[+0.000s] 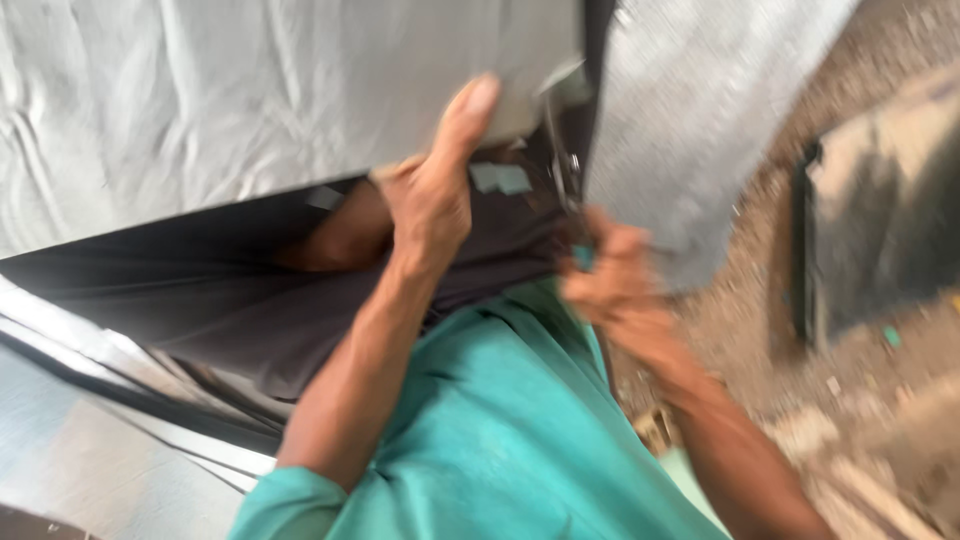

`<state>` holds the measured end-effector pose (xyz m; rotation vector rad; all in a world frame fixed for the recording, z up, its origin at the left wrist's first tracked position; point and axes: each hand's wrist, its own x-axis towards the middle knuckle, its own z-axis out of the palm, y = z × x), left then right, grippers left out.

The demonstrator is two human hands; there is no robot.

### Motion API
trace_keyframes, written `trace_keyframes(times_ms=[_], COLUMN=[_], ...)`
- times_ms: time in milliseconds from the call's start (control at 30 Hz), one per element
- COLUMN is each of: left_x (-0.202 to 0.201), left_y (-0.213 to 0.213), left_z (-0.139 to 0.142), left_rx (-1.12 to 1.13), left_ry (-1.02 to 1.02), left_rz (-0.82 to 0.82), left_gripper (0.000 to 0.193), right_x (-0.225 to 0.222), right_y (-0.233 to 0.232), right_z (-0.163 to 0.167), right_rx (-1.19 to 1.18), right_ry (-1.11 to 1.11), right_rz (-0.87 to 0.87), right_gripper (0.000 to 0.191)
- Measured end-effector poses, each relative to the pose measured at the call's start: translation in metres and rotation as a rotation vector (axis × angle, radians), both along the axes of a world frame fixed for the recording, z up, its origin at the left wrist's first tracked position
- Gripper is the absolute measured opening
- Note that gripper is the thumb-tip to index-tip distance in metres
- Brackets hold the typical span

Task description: The person uses tin snips to cut small rectangular pieces from a large metal sheet. The person holds the sheet with one hand and cuts along marked lines with the other, producing small metal pieces that fall onto a black cloth on the floor.

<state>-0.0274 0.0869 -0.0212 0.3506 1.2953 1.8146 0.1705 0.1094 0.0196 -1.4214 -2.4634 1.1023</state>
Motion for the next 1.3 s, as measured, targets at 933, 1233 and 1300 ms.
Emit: trace_keyframes(times_ms=[933, 1233, 1300], left_x=[-0.065, -0.101, -0.1], left_y=[-0.107, -0.198, -0.198], left_z=[0.021, 0.009, 0.009], left_rx=[0.266, 0.138, 0.145], left_ry=[-0.26, -0.122, -0.157], left_rz=[0.044, 0.835, 0.776], left_gripper=[0.069, 0.018, 0.016], right_x=[-0.029, -0.096, -0.121], right_y=[0.001, -0.03, -0.036], right_z=[-0.074, -0.006, 0.012], right_rx=[-0.544, -0.554, -0.638], right_ry=[-0.05, -0.13, -0.256], right_rz=[-0.029, 0.432, 0.523], right_gripper=[0.023, 0.038, 0.051])
